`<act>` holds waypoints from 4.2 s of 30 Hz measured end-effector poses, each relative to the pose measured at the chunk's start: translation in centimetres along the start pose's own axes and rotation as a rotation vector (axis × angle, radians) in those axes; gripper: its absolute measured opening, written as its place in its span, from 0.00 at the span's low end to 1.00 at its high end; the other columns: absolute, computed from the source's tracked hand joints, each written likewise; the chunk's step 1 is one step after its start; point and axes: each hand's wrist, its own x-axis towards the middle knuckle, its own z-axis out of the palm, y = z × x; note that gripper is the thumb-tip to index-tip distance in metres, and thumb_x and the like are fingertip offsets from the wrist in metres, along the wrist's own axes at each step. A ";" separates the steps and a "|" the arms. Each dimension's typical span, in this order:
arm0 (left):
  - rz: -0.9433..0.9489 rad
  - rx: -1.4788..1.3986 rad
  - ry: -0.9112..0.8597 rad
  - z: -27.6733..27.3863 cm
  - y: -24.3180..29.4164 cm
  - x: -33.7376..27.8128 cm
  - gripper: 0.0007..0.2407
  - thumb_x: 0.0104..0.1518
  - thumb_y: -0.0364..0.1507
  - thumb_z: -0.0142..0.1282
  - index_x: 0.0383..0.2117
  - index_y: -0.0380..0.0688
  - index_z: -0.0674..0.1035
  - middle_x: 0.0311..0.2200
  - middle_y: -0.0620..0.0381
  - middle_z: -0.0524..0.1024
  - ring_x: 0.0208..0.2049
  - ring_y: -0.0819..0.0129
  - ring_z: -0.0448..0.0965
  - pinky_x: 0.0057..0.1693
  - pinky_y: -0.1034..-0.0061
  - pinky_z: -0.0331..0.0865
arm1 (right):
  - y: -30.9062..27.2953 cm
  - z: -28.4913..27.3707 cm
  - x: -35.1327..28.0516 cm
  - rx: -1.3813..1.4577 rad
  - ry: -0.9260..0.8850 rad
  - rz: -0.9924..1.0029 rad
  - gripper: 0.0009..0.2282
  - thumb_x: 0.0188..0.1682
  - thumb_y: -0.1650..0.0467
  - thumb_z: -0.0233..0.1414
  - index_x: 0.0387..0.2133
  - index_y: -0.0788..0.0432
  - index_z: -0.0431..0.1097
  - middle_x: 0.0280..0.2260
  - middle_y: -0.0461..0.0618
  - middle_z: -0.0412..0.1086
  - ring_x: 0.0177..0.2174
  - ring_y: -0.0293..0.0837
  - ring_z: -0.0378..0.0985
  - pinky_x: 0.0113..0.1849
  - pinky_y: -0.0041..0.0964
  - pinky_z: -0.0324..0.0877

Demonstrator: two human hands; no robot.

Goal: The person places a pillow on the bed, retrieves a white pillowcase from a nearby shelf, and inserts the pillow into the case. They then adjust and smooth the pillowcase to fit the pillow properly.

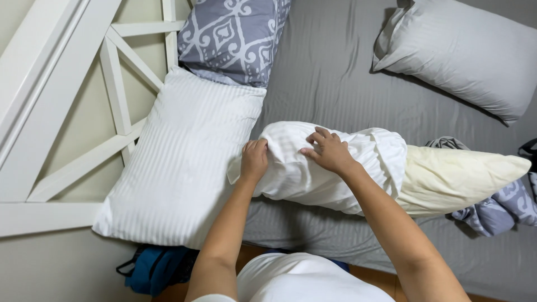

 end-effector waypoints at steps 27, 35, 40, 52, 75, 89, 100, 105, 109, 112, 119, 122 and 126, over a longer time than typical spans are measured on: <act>0.283 -0.270 -0.536 -3.9 4.1 7.4 0.11 0.58 0.36 0.58 0.36 0.40 0.82 0.34 0.43 0.82 0.37 0.45 0.81 0.44 0.58 0.73 | -0.1 5.8 -3.6 0.319 0.374 0.025 0.12 0.59 0.66 0.45 0.34 0.65 0.62 0.28 0.61 0.75 0.25 0.60 0.78 0.30 0.51 0.71; 0.280 -0.248 -0.470 -3.1 7.9 5.4 0.07 0.63 0.29 0.49 0.35 0.39 0.77 0.32 0.44 0.81 0.36 0.44 0.80 0.43 0.54 0.70 | 3.9 8.2 -2.3 0.363 0.177 -0.091 0.28 0.62 0.52 0.38 0.49 0.63 0.74 0.38 0.59 0.78 0.40 0.56 0.77 0.43 0.47 0.69; 0.295 -0.171 -0.454 -1.4 11.5 5.3 0.05 0.60 0.26 0.49 0.32 0.40 0.77 0.30 0.46 0.81 0.35 0.46 0.81 0.43 0.55 0.70 | 0.4 4.3 -4.2 0.523 -0.192 0.261 0.35 0.60 0.45 0.34 0.53 0.63 0.72 0.37 0.65 0.74 0.37 0.54 0.74 0.39 0.48 0.69; 0.616 -0.143 -0.303 2.2 15.5 5.9 0.02 0.53 0.26 0.53 0.29 0.43 0.78 0.29 0.52 0.82 0.34 0.51 0.82 0.44 0.55 0.72 | 4.1 6.1 -5.0 0.704 0.150 0.278 0.17 0.59 0.62 0.49 0.40 0.66 0.77 0.29 0.54 0.75 0.30 0.42 0.74 0.36 0.39 0.70; 0.173 0.190 -0.374 9.6 10.4 9.6 0.07 0.53 0.22 0.53 0.31 0.45 0.84 0.36 0.49 0.82 0.39 0.50 0.82 0.46 0.58 0.73 | 31.5 0.0 -12.7 1.898 0.672 0.645 0.13 0.56 0.66 0.45 0.49 0.61 0.65 0.47 0.60 0.72 0.47 0.58 0.77 0.50 0.64 0.71; 0.092 -0.167 -0.251 18.4 33.4 -2.6 0.14 0.53 0.37 0.63 0.38 0.40 0.77 0.36 0.46 0.75 0.40 0.46 0.75 0.46 0.55 0.70 | 35.6 -1.1 -5.7 2.263 0.364 0.587 0.16 0.59 0.66 0.42 0.48 0.67 0.67 0.50 0.60 0.74 0.52 0.56 0.76 0.57 0.57 0.67; 0.039 -0.074 0.140 28.0 30.6 0.5 0.08 0.59 0.25 0.53 0.44 0.39 0.76 0.44 0.43 0.75 0.46 0.44 0.73 0.54 0.55 0.69 | 38.8 -2.0 -2.6 1.826 0.339 0.367 0.12 0.62 0.66 0.42 0.52 0.60 0.64 0.47 0.53 0.71 0.45 0.45 0.75 0.49 0.43 0.75; -0.281 -0.456 -0.043 31.9 29.6 2.7 0.10 0.69 0.31 0.45 0.41 0.35 0.74 0.35 0.36 0.77 0.39 0.36 0.77 0.45 0.53 0.70 | 38.0 -5.6 -5.8 1.694 -0.118 0.591 0.15 0.52 0.63 0.43 0.50 0.53 0.64 0.43 0.48 0.72 0.41 0.48 0.79 0.35 0.51 0.78; -0.296 -0.395 -0.111 32.5 30.0 4.6 0.13 0.67 0.35 0.46 0.44 0.36 0.74 0.39 0.35 0.78 0.40 0.37 0.78 0.46 0.53 0.70 | 46.7 2.1 -5.4 1.459 0.059 0.651 0.19 0.53 0.64 0.51 0.54 0.61 0.65 0.43 0.53 0.74 0.37 0.48 0.79 0.35 0.43 0.76; -0.320 -0.193 -0.358 32.1 31.6 5.9 0.25 0.55 0.43 0.62 0.46 0.33 0.71 0.37 0.29 0.77 0.41 0.35 0.78 0.47 0.52 0.72 | 50.5 3.3 -4.6 1.166 0.563 0.433 0.26 0.51 0.64 0.60 0.58 0.66 0.63 0.39 0.56 0.70 0.33 0.44 0.73 0.32 0.39 0.70; -0.337 -0.184 -0.316 32.8 33.2 9.6 0.13 0.62 0.37 0.50 0.37 0.38 0.78 0.31 0.35 0.80 0.36 0.38 0.80 0.44 0.50 0.72 | 52.3 -0.6 -1.8 1.060 0.400 0.866 0.43 0.43 0.53 0.64 0.64 0.65 0.50 0.28 0.53 0.70 0.25 0.47 0.68 0.27 0.41 0.63; -0.313 -0.188 -0.319 32.7 34.6 12.0 0.13 0.64 0.37 0.49 0.37 0.37 0.78 0.29 0.36 0.80 0.34 0.37 0.80 0.42 0.49 0.71 | 53.3 1.7 -1.2 0.965 0.329 0.734 0.33 0.47 0.52 0.62 0.54 0.67 0.67 0.32 0.52 0.73 0.30 0.43 0.74 0.35 0.37 0.68; -0.100 -0.188 -0.213 37.8 32.8 14.3 0.12 0.63 0.33 0.49 0.34 0.35 0.79 0.31 0.35 0.79 0.35 0.37 0.80 0.43 0.51 0.72 | 48.5 0.0 -3.8 0.964 0.327 0.386 0.19 0.52 0.58 0.55 0.41 0.64 0.75 0.33 0.50 0.79 0.31 0.37 0.78 0.37 0.31 0.72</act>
